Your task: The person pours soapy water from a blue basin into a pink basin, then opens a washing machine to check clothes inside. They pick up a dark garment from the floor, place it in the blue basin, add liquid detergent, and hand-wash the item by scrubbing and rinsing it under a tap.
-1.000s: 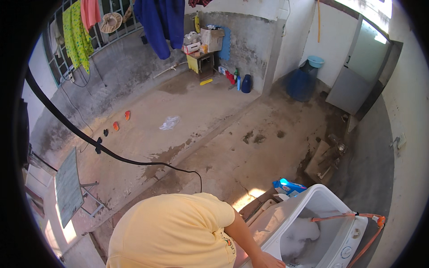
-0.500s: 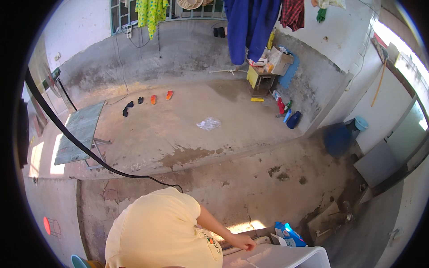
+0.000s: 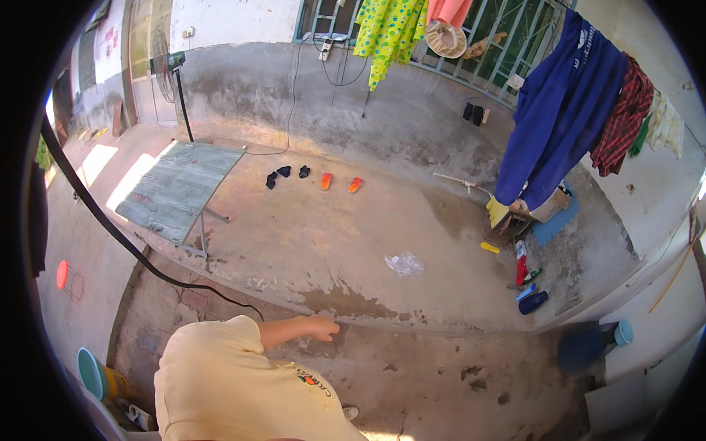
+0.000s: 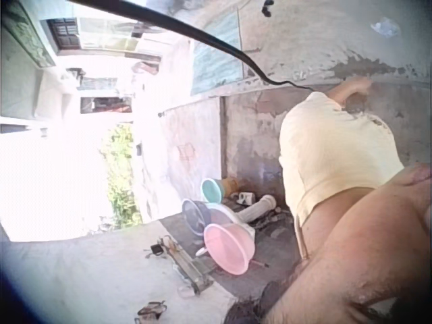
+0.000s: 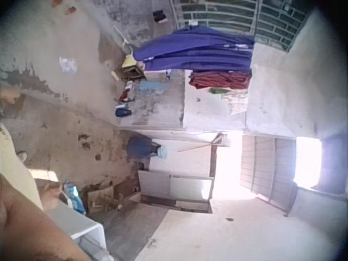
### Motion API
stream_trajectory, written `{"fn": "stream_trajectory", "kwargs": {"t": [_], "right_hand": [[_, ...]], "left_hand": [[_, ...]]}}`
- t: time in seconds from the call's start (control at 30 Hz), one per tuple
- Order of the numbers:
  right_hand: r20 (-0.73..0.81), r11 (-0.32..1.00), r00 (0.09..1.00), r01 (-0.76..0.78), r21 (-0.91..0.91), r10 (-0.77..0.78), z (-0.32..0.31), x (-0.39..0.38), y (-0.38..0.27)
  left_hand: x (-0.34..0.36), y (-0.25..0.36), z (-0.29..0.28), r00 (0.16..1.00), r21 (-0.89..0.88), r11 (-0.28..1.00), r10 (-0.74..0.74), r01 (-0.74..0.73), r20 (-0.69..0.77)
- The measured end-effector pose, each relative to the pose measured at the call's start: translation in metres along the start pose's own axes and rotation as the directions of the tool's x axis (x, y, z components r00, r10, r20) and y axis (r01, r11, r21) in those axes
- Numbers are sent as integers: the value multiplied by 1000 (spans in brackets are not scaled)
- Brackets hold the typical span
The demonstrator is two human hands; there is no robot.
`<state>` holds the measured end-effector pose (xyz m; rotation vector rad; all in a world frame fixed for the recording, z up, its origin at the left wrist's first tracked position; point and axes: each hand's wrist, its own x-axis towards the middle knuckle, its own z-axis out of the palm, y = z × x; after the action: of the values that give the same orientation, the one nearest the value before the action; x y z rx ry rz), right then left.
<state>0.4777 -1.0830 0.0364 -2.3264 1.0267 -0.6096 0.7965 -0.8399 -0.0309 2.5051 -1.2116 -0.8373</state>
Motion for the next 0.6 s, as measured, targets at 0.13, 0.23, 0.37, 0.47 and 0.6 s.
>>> {"fn": "stream_trajectory", "kwargs": {"t": [0.13, 0.23, 0.37, 0.47, 0.6], "right_hand": [[78, 1000, 997, 20, -1, -20, 24, 16, -1], [139, 961, 964, 196, 194, -225, 62, 94, -44], [197, 949, 945, 212, 233, -259, 101, 182, -71], [234, 943, 927, 242, 226, -294, 131, 235, -112], [332, 891, 859, 260, 371, -389, 177, 317, -186]], "left_hand": [[-25, -36, 3, 996, -202, 979, 23, -39, -84], [-48, -62, 6, 984, -353, 928, -156, 117, -84], [-78, -103, 0, 926, -326, 891, -365, 315, -102], [-93, -127, -12, 832, -389, 789, -548, 476, -92], [-85, -145, -38, 777, -446, 732, -619, 516, -116]]}}
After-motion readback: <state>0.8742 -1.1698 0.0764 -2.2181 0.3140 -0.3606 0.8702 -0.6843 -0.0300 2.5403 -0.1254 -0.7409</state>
